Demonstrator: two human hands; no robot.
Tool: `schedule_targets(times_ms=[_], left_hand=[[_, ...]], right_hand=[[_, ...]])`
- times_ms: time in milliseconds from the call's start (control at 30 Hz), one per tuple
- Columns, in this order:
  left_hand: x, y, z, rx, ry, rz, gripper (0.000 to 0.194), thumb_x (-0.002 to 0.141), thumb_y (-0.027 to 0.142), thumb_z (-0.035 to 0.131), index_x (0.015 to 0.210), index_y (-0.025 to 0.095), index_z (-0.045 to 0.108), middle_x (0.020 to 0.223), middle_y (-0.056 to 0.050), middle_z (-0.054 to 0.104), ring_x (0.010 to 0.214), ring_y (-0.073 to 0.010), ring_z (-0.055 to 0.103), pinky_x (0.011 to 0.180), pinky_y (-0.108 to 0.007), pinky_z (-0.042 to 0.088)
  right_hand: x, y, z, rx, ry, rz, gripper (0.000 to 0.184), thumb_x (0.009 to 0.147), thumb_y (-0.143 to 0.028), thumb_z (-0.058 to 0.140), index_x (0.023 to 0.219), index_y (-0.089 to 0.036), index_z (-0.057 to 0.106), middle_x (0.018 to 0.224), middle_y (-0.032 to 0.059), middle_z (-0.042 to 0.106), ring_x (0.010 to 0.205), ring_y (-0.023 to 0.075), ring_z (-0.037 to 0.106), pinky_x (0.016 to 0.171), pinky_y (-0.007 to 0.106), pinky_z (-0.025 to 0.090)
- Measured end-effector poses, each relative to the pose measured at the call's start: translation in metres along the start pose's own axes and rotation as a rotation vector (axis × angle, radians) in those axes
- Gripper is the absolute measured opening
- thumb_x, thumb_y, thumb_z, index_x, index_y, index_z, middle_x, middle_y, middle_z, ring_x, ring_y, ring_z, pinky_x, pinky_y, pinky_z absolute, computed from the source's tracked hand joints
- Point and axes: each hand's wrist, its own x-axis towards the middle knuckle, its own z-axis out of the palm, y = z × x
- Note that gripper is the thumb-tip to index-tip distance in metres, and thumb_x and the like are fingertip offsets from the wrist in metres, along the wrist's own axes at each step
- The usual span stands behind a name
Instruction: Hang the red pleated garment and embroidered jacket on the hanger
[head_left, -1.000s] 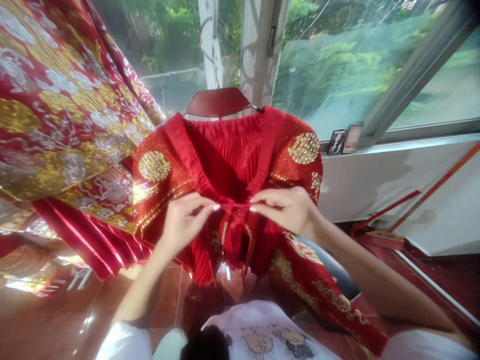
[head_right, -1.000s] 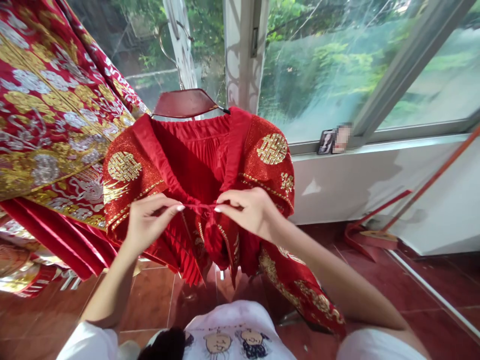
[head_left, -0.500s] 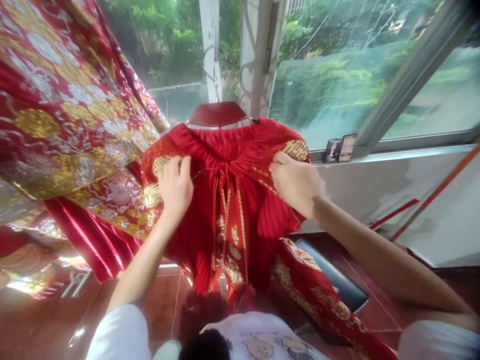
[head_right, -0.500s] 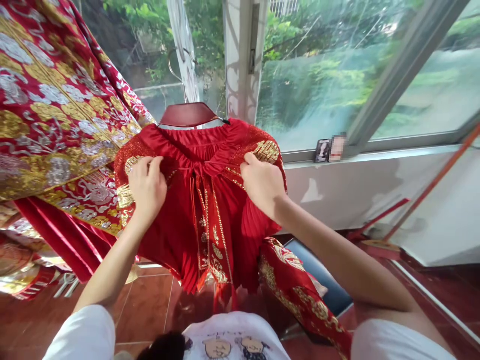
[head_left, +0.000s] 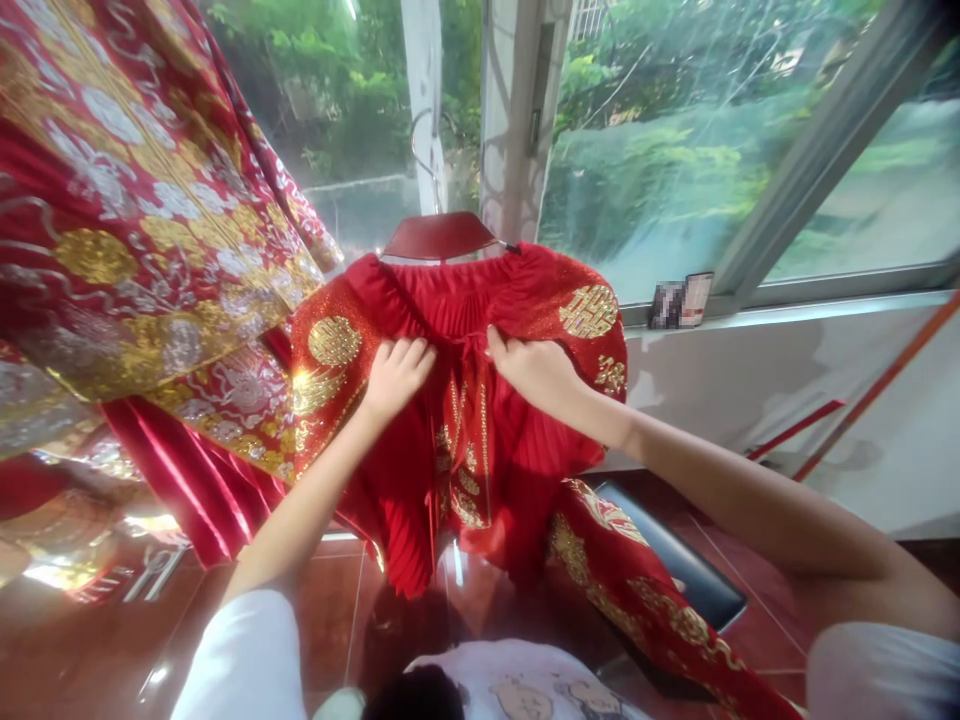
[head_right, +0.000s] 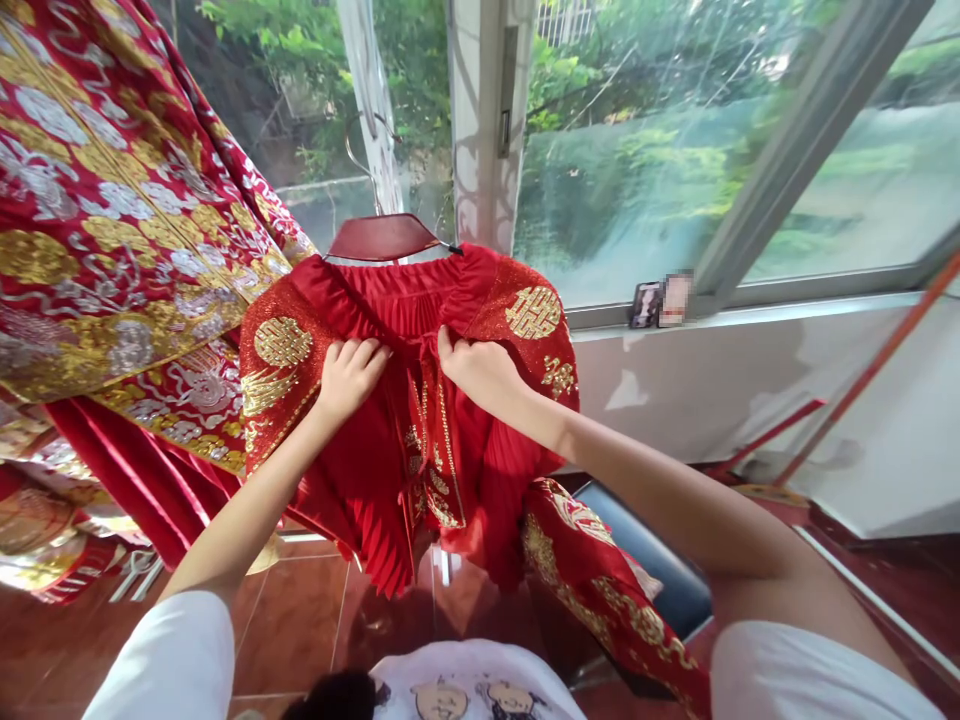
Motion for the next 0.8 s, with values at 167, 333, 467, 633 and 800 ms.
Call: schedule_targets(times_ms=[167,333,467,633,800], left_hand=[[0.006,0.043,-0.001,0.052,-0.061,-0.284,0.04,0.095,0.043,0.041,0.094,0.011,0.065,0.085,-0.016,0.066,0.076,-0.0267,0.062,0.06,-0.032,0.039],[0.018,0.058,-0.001,-0.142,-0.125,-0.459,0.02,0.091,0.02,0.043,0.093,0.012,0.061,0.082,-0.014,0.067,0.071,-0.0252,0.065,0.057,-0.029,0.039],[0.017,0.047,-0.004,-0.533,-0.032,-0.433,0.007,0.084,0.014,0.05,0.08,0.017,0.055,0.072,-0.006,0.065,0.066,-0.0183,0.062,0.062,-0.027,0.043],[0.007,0.043,-0.016,-0.736,0.029,-0.399,0.009,0.083,0.012,0.048,0.078,0.018,0.052,0.069,0.0,0.06,0.062,-0.0134,0.057,0.062,-0.026,0.043],[0.006,0.05,-0.037,-0.74,0.142,-0.409,0.015,0.079,0.019,0.061,0.092,0.02,0.054,0.057,0.008,0.049,0.053,-0.0096,0.046,0.057,-0.023,0.036]], right_hand=[[0.007,0.0,-0.004,-0.039,-0.07,-0.01,0.041,0.09,-0.007,0.039,0.127,-0.01,0.056,0.079,0.0158,0.07,0.066,0.0228,0.064,0.058,0.029,0.037],[0.01,-0.007,-0.029,0.002,-0.084,0.109,0.028,0.087,-0.007,0.043,0.093,-0.01,0.07,0.087,0.0169,0.067,0.068,0.0216,0.063,0.059,0.03,0.035],[0.007,-0.012,-0.044,0.114,-0.105,0.156,0.025,0.082,-0.004,0.045,0.083,-0.008,0.07,0.086,0.016,0.065,0.067,0.0192,0.06,0.062,0.029,0.036],[0.003,-0.019,-0.047,0.237,-0.053,0.172,0.021,0.075,0.0,0.046,0.072,-0.009,0.065,0.072,0.0105,0.061,0.057,0.0131,0.051,0.058,0.027,0.033],[0.008,-0.025,-0.04,0.417,0.122,0.223,0.027,0.082,-0.022,0.055,0.056,-0.015,0.05,0.053,0.0002,0.047,0.05,0.0085,0.036,0.055,0.025,0.026]])
